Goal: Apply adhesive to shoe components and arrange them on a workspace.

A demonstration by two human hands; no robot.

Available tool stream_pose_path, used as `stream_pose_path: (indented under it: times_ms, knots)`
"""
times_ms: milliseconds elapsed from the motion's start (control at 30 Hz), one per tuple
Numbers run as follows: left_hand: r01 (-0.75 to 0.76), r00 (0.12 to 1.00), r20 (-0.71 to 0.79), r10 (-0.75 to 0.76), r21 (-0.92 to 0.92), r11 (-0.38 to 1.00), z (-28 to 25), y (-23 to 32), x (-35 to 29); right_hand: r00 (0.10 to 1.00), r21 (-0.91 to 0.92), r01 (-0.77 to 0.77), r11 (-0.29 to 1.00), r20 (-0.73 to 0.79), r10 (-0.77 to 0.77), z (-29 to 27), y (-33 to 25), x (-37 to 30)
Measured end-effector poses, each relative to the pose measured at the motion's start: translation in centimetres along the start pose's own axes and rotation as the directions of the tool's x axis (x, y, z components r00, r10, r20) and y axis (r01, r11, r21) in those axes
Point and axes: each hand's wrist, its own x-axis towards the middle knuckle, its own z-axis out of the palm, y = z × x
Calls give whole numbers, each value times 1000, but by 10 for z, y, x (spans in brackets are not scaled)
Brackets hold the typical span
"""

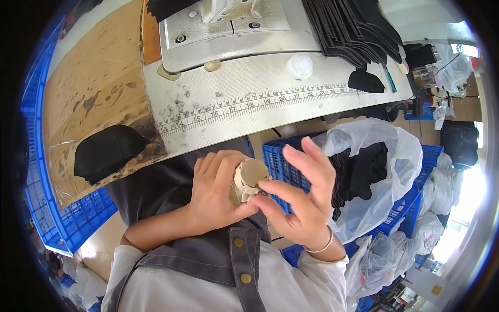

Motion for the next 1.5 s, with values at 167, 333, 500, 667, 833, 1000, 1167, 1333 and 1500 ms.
stream_pose_path:
  times_ms: [167, 333, 500, 667, 833, 1000, 1167, 1333, 1500]
  knots:
    - [-18, 1000, -11, 19, 19, 1000, 3, 1, 0, 994, -5, -2, 1000, 111, 2, 3, -4, 9]
    - [-8, 999, -42, 9, 19, 1000, 3, 1, 2, 972, 370, -129, 920, -137, 191, -6, -1, -1]
    - [12, 999, -44, -11, 24, 1000, 3, -1, 2, 992, -71, -99, 993, -89, 92, 0, -8, 9]
    - [-6, 999, -31, 6, 2, 1000, 2, -1, 1, 999, -127, 45, 991, -21, -49, 3, -6, 3]
    - [-12, 999, -50, 13, 25, 1000, 4, 0, 1, 987, -292, 134, 947, 129, -100, 6, -9, 4]
    - [-11, 999, -35, 12, 24, 1000, 5, 3, 2, 990, -109, 33, 993, -130, -47, 19, -3, -3]
    - [4, 1000, 11, -4, -10, 1000, -2, 1, 3, 901, 31, -128, 991, -415, 129, -1, 2, -3]
    - [-28, 983, 173, 60, -184, 983, -19, -4, 10, 979, 95, -127, 987, -146, 140, 5, 3, -10]
    - [-122, 974, 156, 163, -246, 962, -16, -11, 16, 998, -108, 53, 993, -24, -56, -1, -1, -11]
